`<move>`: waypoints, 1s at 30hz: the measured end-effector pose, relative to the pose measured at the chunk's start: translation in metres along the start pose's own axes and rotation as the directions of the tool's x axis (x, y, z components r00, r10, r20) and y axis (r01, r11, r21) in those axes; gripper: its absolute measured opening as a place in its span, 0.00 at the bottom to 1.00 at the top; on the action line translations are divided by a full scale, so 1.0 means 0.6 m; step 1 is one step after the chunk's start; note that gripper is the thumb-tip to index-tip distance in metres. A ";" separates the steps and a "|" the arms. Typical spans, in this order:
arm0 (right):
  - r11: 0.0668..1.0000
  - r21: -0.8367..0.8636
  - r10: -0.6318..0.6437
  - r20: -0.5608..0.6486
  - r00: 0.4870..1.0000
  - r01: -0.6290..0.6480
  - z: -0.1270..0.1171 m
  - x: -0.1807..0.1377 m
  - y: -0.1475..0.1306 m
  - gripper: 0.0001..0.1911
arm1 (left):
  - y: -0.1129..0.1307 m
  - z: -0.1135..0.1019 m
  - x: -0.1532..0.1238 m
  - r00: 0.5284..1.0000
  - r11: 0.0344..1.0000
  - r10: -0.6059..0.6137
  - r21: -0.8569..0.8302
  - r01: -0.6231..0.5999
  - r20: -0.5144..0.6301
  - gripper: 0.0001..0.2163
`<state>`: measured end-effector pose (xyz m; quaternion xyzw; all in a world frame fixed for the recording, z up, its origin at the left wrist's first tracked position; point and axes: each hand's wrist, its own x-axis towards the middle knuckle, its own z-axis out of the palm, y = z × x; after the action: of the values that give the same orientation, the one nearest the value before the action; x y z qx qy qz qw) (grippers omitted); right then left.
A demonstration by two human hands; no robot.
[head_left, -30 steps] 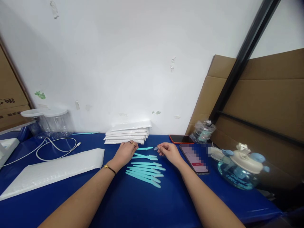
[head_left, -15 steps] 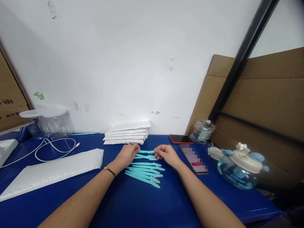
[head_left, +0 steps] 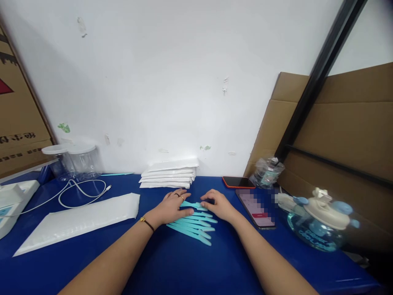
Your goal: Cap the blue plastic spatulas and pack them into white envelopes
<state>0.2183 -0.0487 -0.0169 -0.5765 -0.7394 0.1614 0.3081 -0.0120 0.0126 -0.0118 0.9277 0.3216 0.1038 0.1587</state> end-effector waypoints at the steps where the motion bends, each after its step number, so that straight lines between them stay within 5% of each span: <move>1: 0.999 -0.044 -0.015 0.063 0.998 0.018 -0.001 -0.006 -0.006 0.24 | -0.001 0.000 -0.003 0.997 1.000 0.025 0.005 -0.026 0.079 0.36; 3: 0.992 -0.115 -0.020 0.203 0.979 0.044 -0.002 -0.019 -0.021 0.43 | 0.000 -0.002 -0.009 0.980 0.997 0.064 0.024 -0.069 0.188 0.46; 5: 0.982 -0.178 -0.008 0.297 0.955 0.063 -0.002 -0.032 -0.041 0.52 | 0.009 -0.009 -0.014 0.978 0.996 0.062 0.058 -0.074 0.199 0.46; 13: 0.887 -0.423 -0.053 0.307 0.950 0.186 0.015 -0.052 -0.097 0.14 | 0.084 -0.012 -0.034 0.996 0.967 -0.002 0.255 -0.020 0.084 0.12; 18: 0.832 -0.490 -0.113 0.308 0.945 0.260 0.026 -0.055 -0.099 0.11 | 0.111 0.014 -0.030 0.997 0.937 -0.070 0.347 0.049 0.046 0.13; 26: 0.741 -0.596 -0.072 0.388 0.919 0.309 0.018 -0.069 -0.104 0.15 | 0.115 0.041 -0.043 0.999 0.981 -0.050 0.189 0.049 0.001 0.11; 30: 0.660 -0.672 -0.064 0.394 0.917 0.335 -0.009 -0.062 -0.155 0.13 | 0.134 0.051 -0.045 0.984 0.991 -0.130 0.023 0.134 -0.121 0.12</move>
<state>0.1575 -0.1109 0.0325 -0.5282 -0.8426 -0.0851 -0.0613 0.0215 -0.0711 -0.0139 0.8989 0.3927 0.1432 0.1315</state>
